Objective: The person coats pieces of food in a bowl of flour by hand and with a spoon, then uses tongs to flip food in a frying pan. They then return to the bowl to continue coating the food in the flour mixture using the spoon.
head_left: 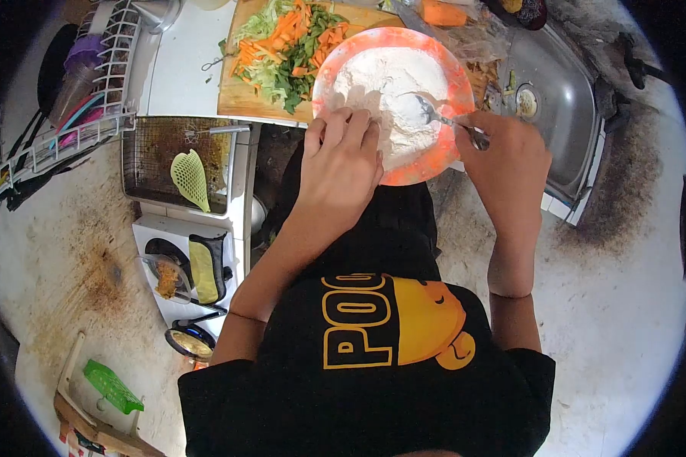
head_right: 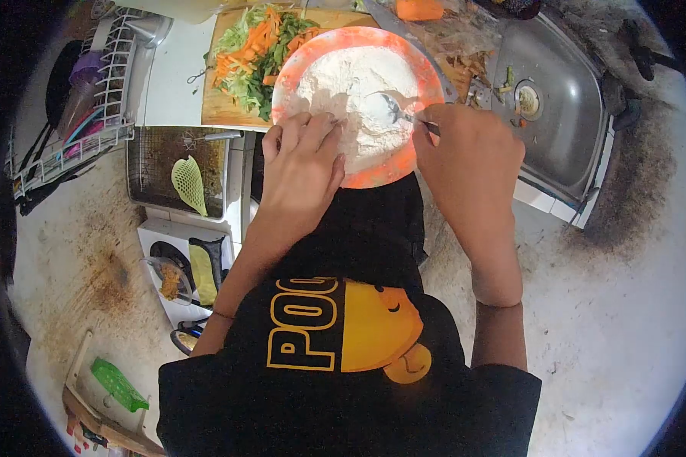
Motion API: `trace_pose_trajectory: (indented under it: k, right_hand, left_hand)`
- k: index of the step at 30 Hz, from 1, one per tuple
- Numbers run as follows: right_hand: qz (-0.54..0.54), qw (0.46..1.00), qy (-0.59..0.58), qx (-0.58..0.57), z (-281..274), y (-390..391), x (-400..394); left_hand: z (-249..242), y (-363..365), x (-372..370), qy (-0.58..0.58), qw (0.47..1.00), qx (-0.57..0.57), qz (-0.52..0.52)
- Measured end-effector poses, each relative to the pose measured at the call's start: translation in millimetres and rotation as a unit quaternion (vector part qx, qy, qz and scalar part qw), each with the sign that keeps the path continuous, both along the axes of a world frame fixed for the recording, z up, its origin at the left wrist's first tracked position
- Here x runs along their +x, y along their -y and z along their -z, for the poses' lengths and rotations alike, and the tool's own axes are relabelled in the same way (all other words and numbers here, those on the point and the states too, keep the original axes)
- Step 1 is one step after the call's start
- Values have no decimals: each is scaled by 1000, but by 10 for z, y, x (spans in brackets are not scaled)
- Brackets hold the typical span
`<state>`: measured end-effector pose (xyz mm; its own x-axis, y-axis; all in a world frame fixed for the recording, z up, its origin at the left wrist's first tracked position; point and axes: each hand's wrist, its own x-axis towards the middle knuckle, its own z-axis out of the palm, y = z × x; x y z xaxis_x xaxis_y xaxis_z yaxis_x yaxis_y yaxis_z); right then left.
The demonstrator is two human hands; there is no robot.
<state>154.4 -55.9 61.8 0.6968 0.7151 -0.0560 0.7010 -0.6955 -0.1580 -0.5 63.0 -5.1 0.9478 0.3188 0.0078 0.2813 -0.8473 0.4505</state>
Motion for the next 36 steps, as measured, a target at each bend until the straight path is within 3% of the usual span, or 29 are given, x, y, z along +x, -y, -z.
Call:
trace_pose_trajectory:
  k: [7, 10, 13, 18, 24, 31, 36]
  right_hand:
    - [12, 1000, -8, 16, 108, 30, 14]
    - [28, 998, -57, 19, 211, 37, 70]
    - [30, 988, -122, 94, 320, 132, 165]
    - [70, 937, -296, 171, 337, 296, 272]
    - [95, 899, -372, 212, 278, 448, 337]
    - [96, 917, -312, 228, 258, 520, 333]
    - [82, 970, -157, 165, 290, 433, 133]
  left_hand:
    - [12, -15, -3, 6, 1000, 1, 9]
    - [7, -24, 2, 16, 1000, 0, 9]
    - [-23, -31, -7, 13, 1000, -3, 11]
    - [-88, -64, -58, 27, 999, -28, 8]
    - [-169, -124, -148, 30, 999, -20, -11]
    - [-168, -147, -217, 43, 998, -3, -51]
    - [-132, -173, -286, 103, 988, -8, -110]
